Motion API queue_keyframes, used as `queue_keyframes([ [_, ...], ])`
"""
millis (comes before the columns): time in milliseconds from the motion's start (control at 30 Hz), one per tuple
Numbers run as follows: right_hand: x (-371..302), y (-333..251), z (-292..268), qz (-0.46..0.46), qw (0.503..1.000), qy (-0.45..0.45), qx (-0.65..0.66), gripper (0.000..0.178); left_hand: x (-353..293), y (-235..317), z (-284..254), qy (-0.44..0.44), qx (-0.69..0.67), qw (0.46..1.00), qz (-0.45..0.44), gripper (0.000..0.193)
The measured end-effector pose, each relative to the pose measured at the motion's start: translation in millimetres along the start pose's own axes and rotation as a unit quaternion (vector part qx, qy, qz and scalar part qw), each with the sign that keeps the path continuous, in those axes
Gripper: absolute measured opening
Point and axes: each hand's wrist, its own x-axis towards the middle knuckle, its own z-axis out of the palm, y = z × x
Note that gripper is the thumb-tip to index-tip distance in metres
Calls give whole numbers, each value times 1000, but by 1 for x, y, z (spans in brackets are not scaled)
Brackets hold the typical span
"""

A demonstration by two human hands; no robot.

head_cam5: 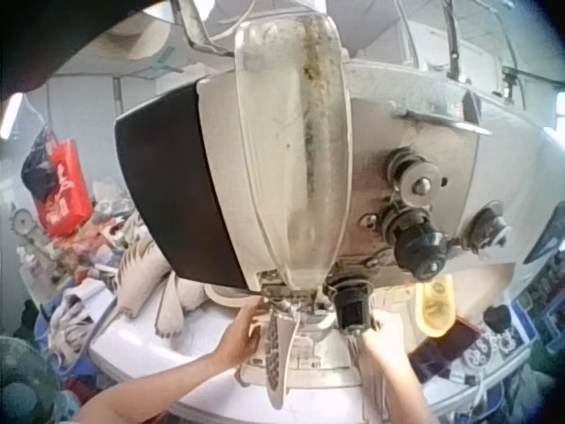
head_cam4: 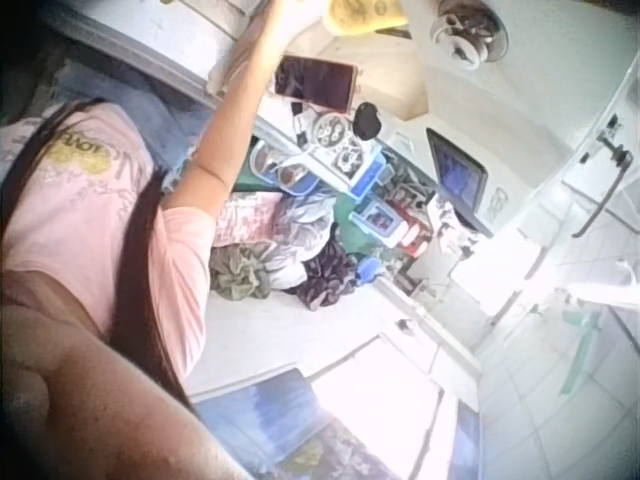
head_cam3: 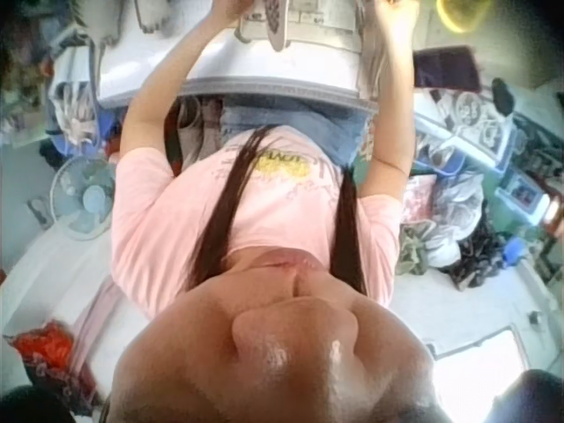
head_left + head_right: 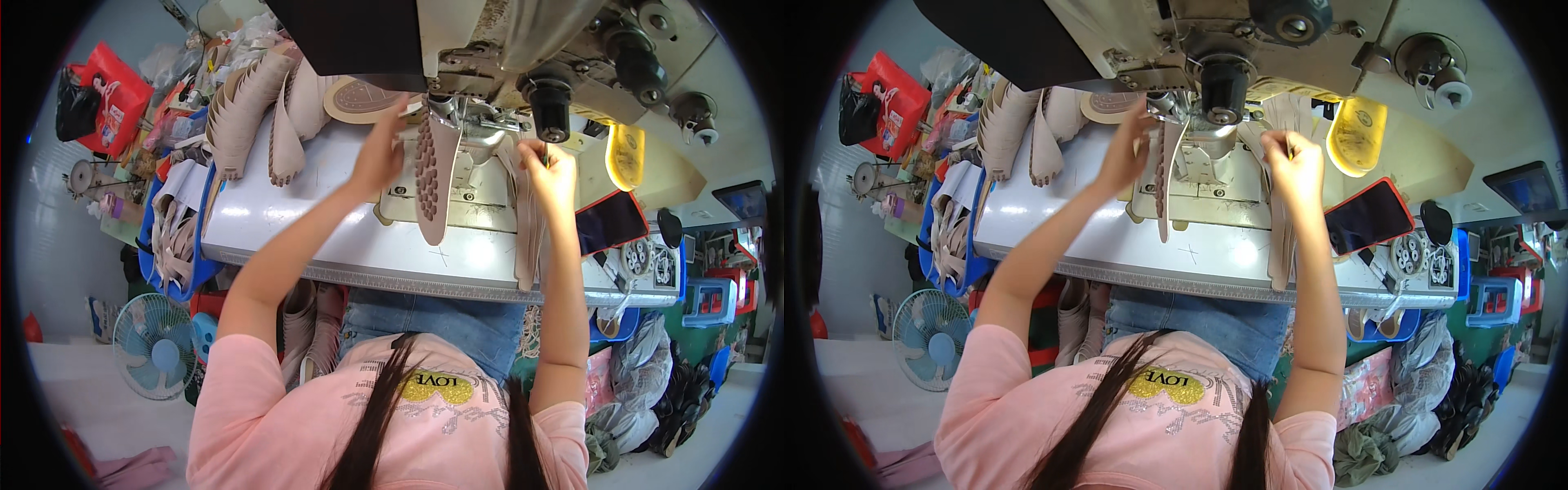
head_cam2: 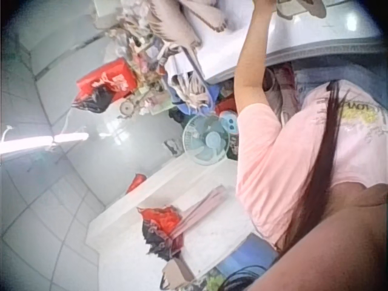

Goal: The person sews shoe components together using an industrial sewing machine, guiding the soles and fabric strips under the needle by hand and trimming threads with snips.

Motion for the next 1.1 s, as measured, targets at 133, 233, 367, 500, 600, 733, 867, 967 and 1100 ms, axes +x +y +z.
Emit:
queue_keyframes([
  [133, 39, 25, 4, -89, 967, 33, -238, 15, -50, 8, 35, 48, 16, 997, 61, 68],
  [233, 63, 56, 20, -102, 941, 12, -323, 14, -38, 33, 40, 115, -41, 988, 92, 45],
  [367, 67, 64, 28, -129, 924, 44, -358, 12, -25, 35, 2, 157, -71, 985, 17, 34],
  [500, 60, 41, 8, -83, 962, 138, -219, 11, -6, 3, -42, 388, -162, 882, -211, 36],
  [600, 44, 26, -7, -98, 976, 196, 6, 12, 9, -12, -43, 380, -376, 800, -271, 35],
  [733, 4, 17, -22, -43, 983, 162, 78, 17, 66, -47, -21, 233, -517, 723, -394, 26],
  [867, -41, -13, -37, 7, 973, 114, 199, 19, 97, -62, -11, 121, -427, 800, -404, 24],
  [967, -66, -34, -54, -3, 975, 87, 204, 12, 76, -55, -13, 124, -394, 794, -446, 29],
  [1100, -88, -36, -73, -20, 975, 51, 214, 11, -11, 28, 14, 173, -227, 925, -250, 39],
])
